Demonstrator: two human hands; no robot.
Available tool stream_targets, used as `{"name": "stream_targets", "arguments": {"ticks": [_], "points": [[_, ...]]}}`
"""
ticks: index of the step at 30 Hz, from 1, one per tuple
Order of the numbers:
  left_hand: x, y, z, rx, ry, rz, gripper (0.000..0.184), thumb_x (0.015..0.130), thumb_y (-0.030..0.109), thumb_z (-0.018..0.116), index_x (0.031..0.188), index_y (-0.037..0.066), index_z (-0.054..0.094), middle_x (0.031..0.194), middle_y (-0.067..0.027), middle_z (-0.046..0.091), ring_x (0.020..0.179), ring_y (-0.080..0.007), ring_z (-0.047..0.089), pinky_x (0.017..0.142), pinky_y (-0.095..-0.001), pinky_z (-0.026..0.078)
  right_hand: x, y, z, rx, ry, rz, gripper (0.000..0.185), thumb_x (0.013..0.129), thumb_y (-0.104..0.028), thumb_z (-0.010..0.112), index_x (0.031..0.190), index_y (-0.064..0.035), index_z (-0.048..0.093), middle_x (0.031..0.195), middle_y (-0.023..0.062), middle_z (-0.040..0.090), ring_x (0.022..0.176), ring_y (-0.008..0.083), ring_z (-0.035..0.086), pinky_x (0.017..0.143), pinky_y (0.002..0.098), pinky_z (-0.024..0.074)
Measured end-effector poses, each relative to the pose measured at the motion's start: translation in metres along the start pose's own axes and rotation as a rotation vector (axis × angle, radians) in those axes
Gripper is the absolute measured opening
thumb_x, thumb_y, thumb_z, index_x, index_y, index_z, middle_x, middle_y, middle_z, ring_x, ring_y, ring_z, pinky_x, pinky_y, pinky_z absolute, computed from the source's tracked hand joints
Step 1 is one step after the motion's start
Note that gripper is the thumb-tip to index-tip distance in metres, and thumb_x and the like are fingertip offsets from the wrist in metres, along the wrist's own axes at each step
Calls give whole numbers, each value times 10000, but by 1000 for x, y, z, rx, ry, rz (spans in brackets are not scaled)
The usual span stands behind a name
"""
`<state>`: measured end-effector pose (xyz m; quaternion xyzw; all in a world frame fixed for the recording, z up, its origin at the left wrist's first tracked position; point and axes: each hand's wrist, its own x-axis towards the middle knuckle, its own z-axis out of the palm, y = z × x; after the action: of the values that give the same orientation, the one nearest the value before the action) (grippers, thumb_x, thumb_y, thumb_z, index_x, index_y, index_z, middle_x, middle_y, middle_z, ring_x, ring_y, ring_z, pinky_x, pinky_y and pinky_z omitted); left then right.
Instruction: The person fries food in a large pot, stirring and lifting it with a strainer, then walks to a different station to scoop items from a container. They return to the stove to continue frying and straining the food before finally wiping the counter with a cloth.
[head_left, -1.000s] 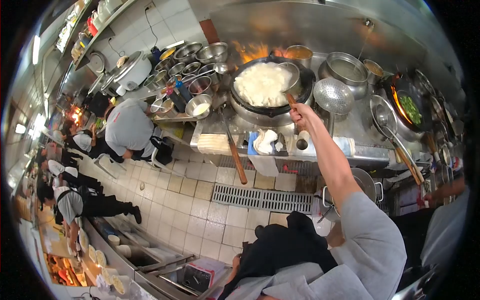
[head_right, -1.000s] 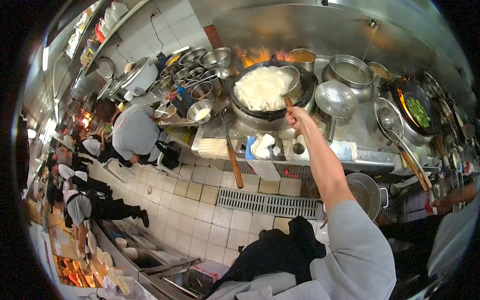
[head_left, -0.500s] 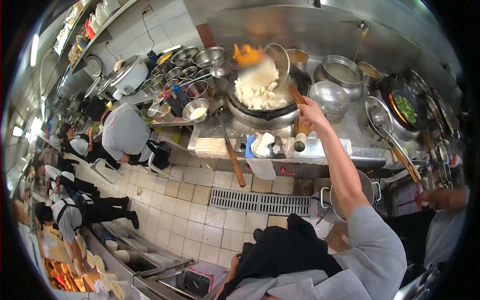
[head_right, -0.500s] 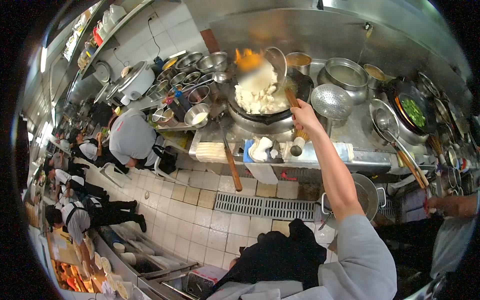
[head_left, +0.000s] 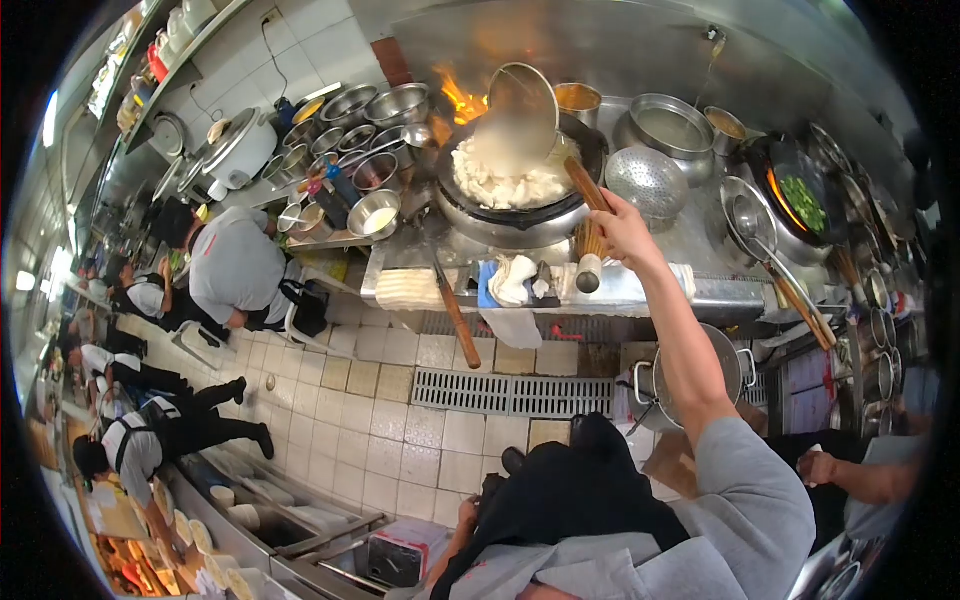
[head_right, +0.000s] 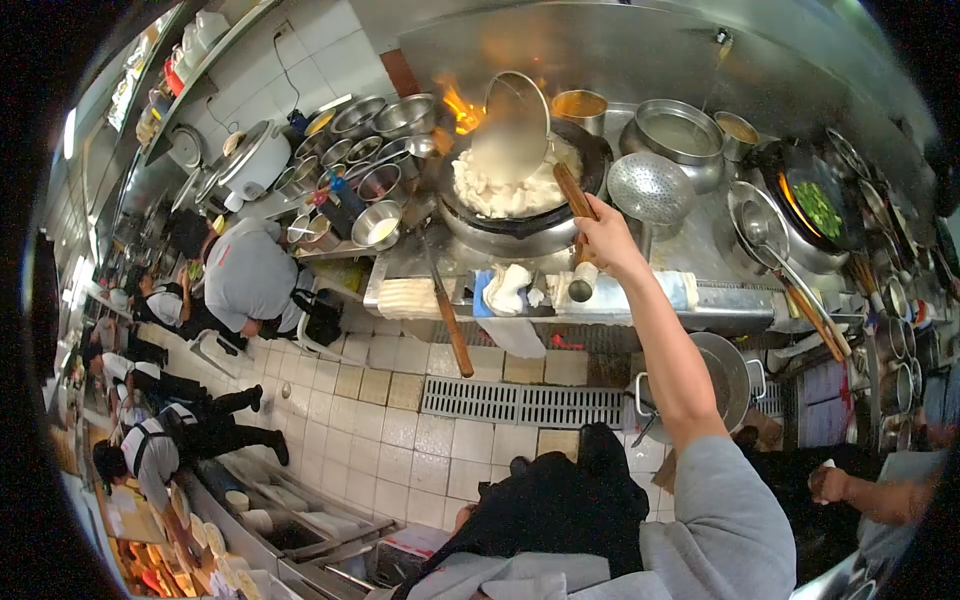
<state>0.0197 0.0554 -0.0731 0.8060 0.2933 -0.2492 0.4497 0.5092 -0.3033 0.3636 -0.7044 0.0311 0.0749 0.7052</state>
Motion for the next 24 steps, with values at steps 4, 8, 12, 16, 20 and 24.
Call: {"name": "stream_targets", "arguments": {"ticks": [4,8,12,16,20,24], "points": [[-5,20,-13,170,-31,-16,286,709,215,627,933,40,652,874,-190,641,849,-301,615,743,-360,466,-5,15,-34,474,-178,114,508,855,-75,484,1335,-114,324,644,15,463,401,47,299,324,193,184],[-3,39,-18,263,81,11,299,694,219,638,944,58,659,840,-183,645,817,-290,622,723,-349,469,-35,23,-64,517,82,66,509,853,-43,481,1330,-108,317,618,17,444,391,48,295,312,188,177],[-1,41,-13,-50,73,-23,293,699,206,614,952,65,660,830,-181,646,807,-292,624,717,-355,470,-40,39,-113,0,499,-113,552,801,-72,522,1328,-95,359,673,114,563,444,165,494,373,285,361],[17,-13,5,98,55,16,291,702,183,604,961,59,654,837,-181,647,805,-293,624,713,-361,470,23,91,-181,-841,839,-356,565,769,-68,478,1322,-92,364,852,241,607,739,382,585,644,430,454],[28,-41,16,143,7,52,289,711,185,604,960,46,648,842,-181,646,805,-292,624,712,-360,472,24,93,-194,-868,783,-166,561,765,-66,465,1317,-106,373,917,272,590,835,414,572,718,459,446],[18,-18,7,180,-28,51,287,721,193,605,956,33,642,847,-183,645,805,-290,624,710,-357,473,0,119,-159,-601,699,-250,539,778,-66,476,1309,-111,389,959,253,595,848,375,593,721,419,457]]}}
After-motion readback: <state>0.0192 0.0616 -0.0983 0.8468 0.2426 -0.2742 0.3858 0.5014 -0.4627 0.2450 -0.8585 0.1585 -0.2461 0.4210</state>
